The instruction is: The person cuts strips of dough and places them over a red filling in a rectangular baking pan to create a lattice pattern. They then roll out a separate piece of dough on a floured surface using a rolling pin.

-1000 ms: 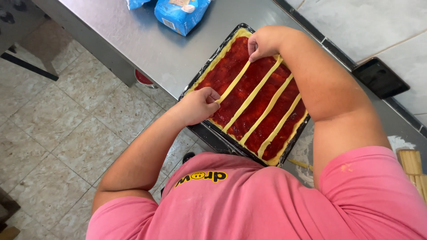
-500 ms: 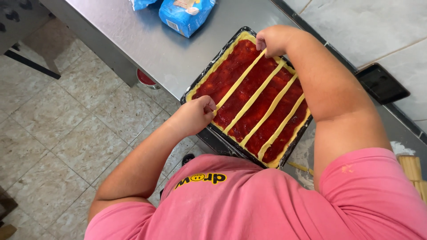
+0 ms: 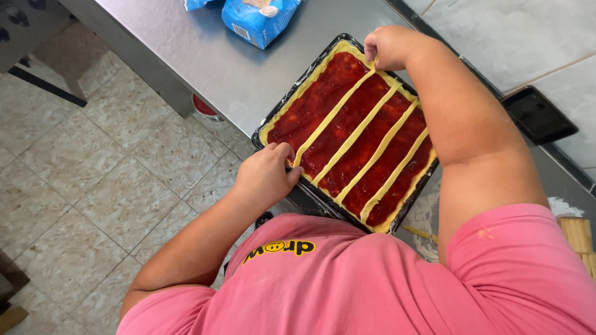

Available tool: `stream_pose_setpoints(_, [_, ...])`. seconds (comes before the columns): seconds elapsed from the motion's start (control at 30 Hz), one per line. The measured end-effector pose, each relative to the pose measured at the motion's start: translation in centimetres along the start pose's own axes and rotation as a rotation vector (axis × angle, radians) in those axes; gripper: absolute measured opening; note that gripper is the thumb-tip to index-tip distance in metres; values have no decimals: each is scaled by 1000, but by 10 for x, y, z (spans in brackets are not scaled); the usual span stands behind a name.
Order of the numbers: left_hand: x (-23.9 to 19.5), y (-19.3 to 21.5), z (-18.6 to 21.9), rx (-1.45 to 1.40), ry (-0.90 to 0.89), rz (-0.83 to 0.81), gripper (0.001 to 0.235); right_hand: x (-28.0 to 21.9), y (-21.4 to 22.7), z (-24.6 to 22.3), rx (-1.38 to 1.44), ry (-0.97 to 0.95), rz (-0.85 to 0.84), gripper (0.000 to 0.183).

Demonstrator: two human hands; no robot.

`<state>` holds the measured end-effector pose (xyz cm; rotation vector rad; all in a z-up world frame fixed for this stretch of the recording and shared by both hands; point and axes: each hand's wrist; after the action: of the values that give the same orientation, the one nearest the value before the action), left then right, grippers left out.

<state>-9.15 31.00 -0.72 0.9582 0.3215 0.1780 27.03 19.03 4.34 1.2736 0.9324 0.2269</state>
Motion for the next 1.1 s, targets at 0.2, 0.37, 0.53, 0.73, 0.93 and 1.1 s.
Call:
stream_pose_setpoints(0.2, [0, -20, -1, 134, 24, 68, 35, -13, 3, 6, 172, -11, 65, 19])
stream_pose_setpoints(0.37, [5, -16, 2, 184, 73, 6, 37, -26, 0, 8, 323, -8, 126, 19])
stream_pose_setpoints(0.53, [10, -26, -2, 187, 69, 6, 29, -32, -6, 9, 393, -29, 150, 16])
stream_pose_setpoints(0.73, [14, -32, -11, 220, -10, 73, 26, -25, -15, 17, 436, -45, 170, 18])
stream_pose_setpoints(0.93, [9, -26, -21, 262, -32, 207, 18, -29, -14, 11, 411, -52, 185, 20])
stream_pose_setpoints(1.1, [1, -23, -23, 278, -209, 283, 18, -39, -10, 3, 491, -127, 153, 22])
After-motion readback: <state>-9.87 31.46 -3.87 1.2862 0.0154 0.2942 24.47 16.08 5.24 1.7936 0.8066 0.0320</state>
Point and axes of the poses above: each hand's wrist, its own x-axis towards the middle knuckle, its own y-axis out of the back of the hand, z = x × y, and after that the axes turned 3 degrees about z, right-handed
